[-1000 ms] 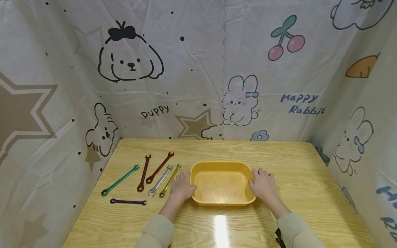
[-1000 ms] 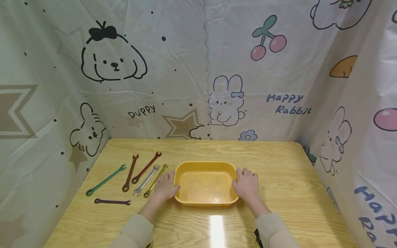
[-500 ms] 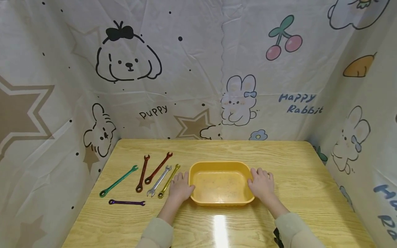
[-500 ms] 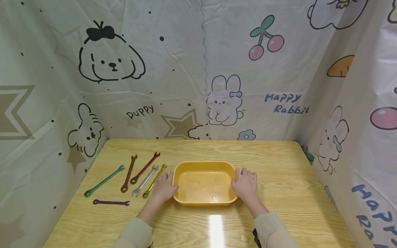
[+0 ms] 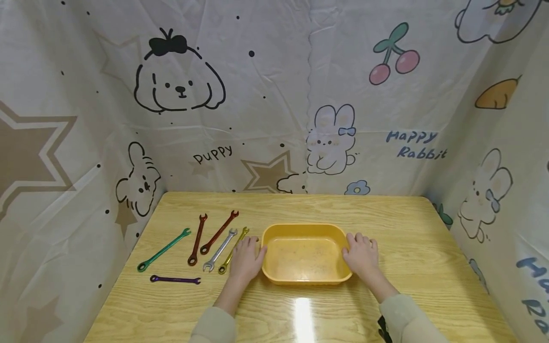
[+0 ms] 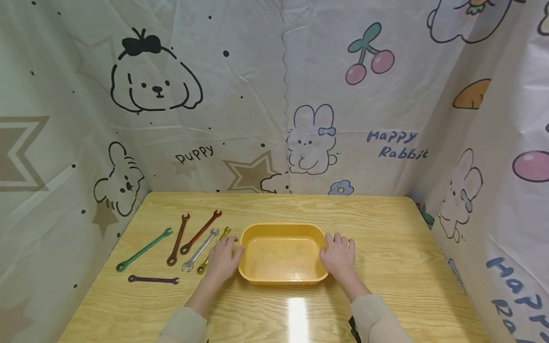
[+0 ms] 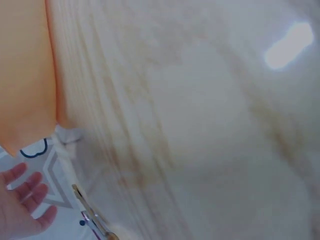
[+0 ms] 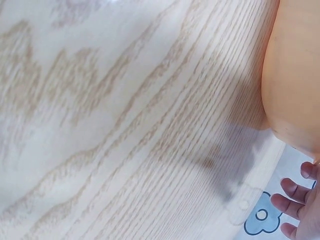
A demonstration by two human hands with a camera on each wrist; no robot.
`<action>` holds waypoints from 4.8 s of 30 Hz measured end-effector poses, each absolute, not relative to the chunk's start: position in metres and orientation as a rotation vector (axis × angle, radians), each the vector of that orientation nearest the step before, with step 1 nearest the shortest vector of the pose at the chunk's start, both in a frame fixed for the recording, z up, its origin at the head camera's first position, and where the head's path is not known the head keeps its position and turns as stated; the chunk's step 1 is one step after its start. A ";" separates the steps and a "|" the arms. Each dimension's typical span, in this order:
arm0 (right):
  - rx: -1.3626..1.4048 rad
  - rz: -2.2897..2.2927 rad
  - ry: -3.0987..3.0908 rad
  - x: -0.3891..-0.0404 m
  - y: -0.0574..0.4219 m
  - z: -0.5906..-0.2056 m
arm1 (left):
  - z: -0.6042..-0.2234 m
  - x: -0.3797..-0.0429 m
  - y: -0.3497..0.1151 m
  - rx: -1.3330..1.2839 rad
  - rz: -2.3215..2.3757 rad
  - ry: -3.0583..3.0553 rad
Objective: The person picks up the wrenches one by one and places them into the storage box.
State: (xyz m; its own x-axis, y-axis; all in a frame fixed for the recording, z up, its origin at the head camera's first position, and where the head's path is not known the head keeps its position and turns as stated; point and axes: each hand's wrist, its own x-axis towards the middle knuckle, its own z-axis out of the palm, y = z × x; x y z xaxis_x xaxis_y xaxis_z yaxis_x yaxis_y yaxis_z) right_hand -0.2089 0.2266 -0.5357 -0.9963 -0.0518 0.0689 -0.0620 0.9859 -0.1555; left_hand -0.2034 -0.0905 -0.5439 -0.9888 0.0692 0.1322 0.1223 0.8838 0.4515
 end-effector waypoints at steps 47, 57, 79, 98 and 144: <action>0.076 0.279 -3.069 -0.208 0.227 -0.537 | -0.588 -0.224 -0.126 0.129 -0.699 -2.760; 0.079 0.284 -3.068 -0.209 0.227 -0.538 | -0.594 -0.228 -0.125 0.183 -0.680 -2.727; 0.074 0.281 -3.060 -0.209 0.227 -0.539 | -0.604 -0.231 -0.120 0.222 -0.600 -2.672; 0.073 0.312 -3.067 -0.210 0.228 -0.541 | -0.598 -0.231 -0.107 0.345 -0.674 -2.585; 0.070 0.315 -3.068 -0.209 0.227 -0.538 | -0.607 -0.231 -0.112 0.271 -0.747 -2.475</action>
